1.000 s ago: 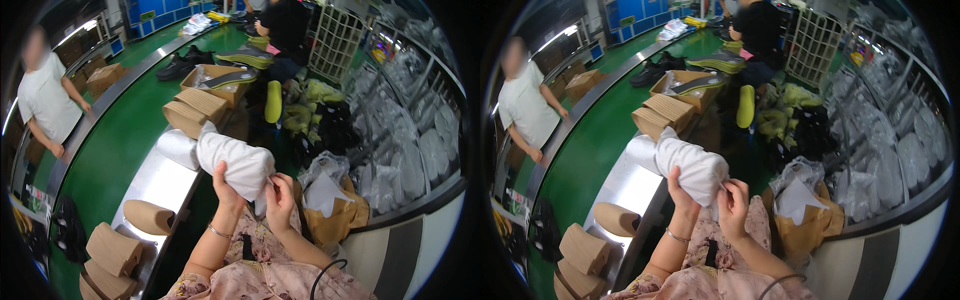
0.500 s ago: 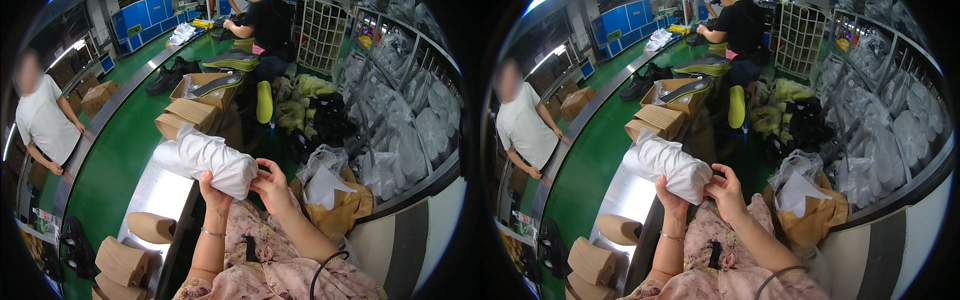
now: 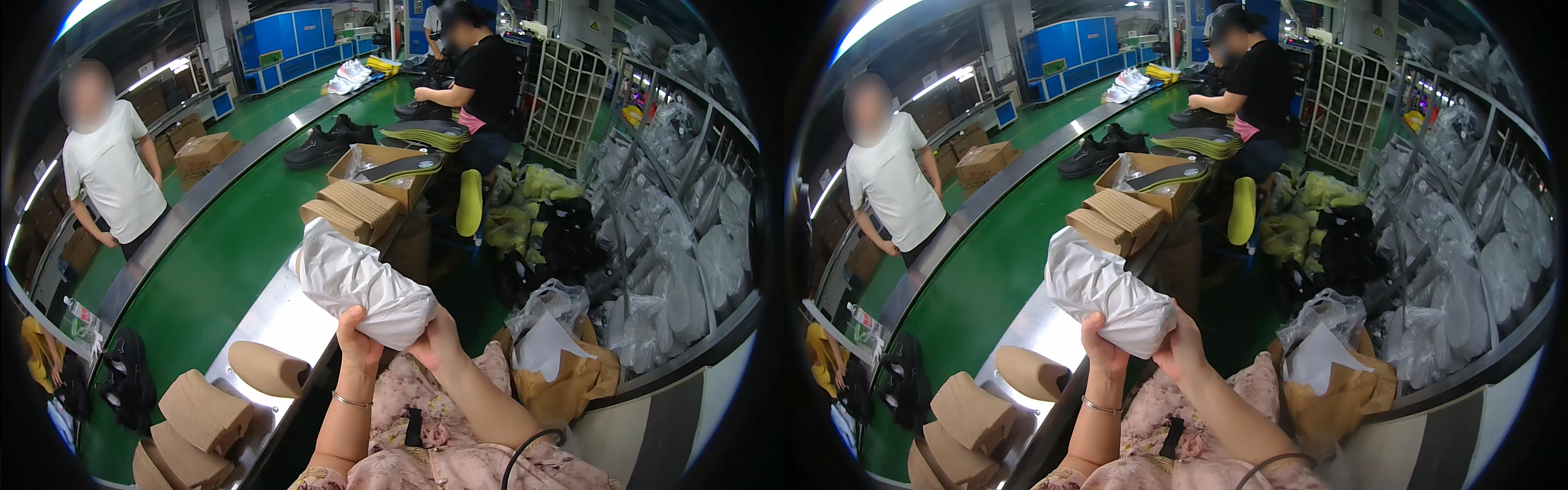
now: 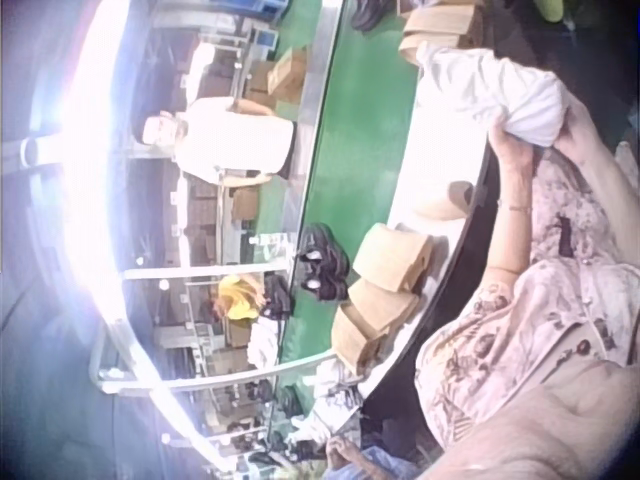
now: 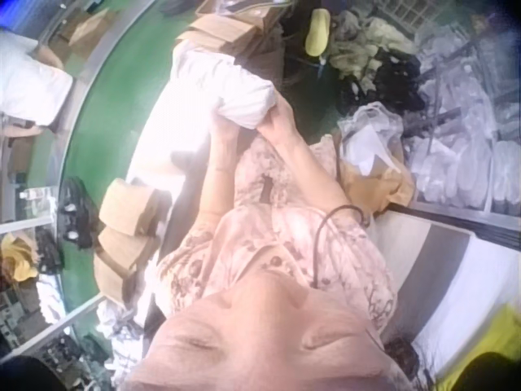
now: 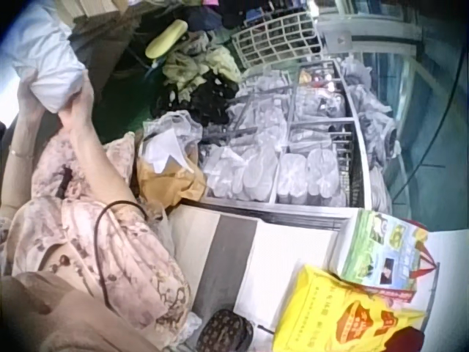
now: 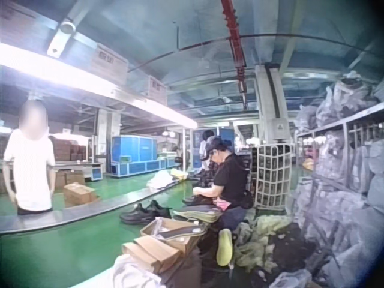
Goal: The person wraps shoe lasts in white paper and inserts them into black sneakers on a green conveyor belt.
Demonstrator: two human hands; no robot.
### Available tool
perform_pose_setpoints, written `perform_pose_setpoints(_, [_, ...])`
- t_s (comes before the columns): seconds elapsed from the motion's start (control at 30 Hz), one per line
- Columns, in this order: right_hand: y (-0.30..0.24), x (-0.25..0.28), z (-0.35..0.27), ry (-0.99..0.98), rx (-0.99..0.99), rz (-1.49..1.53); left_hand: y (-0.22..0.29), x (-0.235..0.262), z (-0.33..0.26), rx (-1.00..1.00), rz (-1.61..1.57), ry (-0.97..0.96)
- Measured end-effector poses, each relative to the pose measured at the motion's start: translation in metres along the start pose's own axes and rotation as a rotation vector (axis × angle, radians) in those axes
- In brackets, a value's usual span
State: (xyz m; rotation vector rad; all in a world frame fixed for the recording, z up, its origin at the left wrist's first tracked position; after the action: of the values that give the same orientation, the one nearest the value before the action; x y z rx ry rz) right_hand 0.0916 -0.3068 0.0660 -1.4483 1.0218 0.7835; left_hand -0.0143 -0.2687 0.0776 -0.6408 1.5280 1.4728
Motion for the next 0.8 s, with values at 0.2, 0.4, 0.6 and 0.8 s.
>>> perform_pose_setpoints(0.2, [-0.015, 0.01, 0.02, -0.03, 0.445, -0.877, 0.019, -0.016, 0.008, -0.039, 0.052, 0.08])
perform_pose_setpoints(0.4, [-0.021, -0.032, 0.012, -0.254, 0.711, -1.097, -0.011, -0.005, 0.037, -0.041, 0.094, 0.156])
perform_pose_setpoints(0.6, [-0.062, -0.025, 0.046, -0.105, 0.518, -0.81, -0.047, -0.014, 0.074, -0.015, 0.133, 0.169])
perform_pose_setpoints(0.8, [-0.14, 0.001, 0.109, 0.029, 0.963, -1.316, -0.04, -0.033, 0.147, -0.704, 1.131, 0.264])
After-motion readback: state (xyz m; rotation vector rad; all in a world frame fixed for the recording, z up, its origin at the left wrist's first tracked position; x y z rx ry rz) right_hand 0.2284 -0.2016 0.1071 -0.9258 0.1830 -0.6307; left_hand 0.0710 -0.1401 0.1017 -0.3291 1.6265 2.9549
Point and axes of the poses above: each hand's wrist, its own z-axis towards the middle knuckle, its own x-axis out of the back of the hand, y = z × x, the point moved 1 cm from there along z, towards the middle knuckle, and after that the axes turned 1 degree about y, right-handed, at the moved point
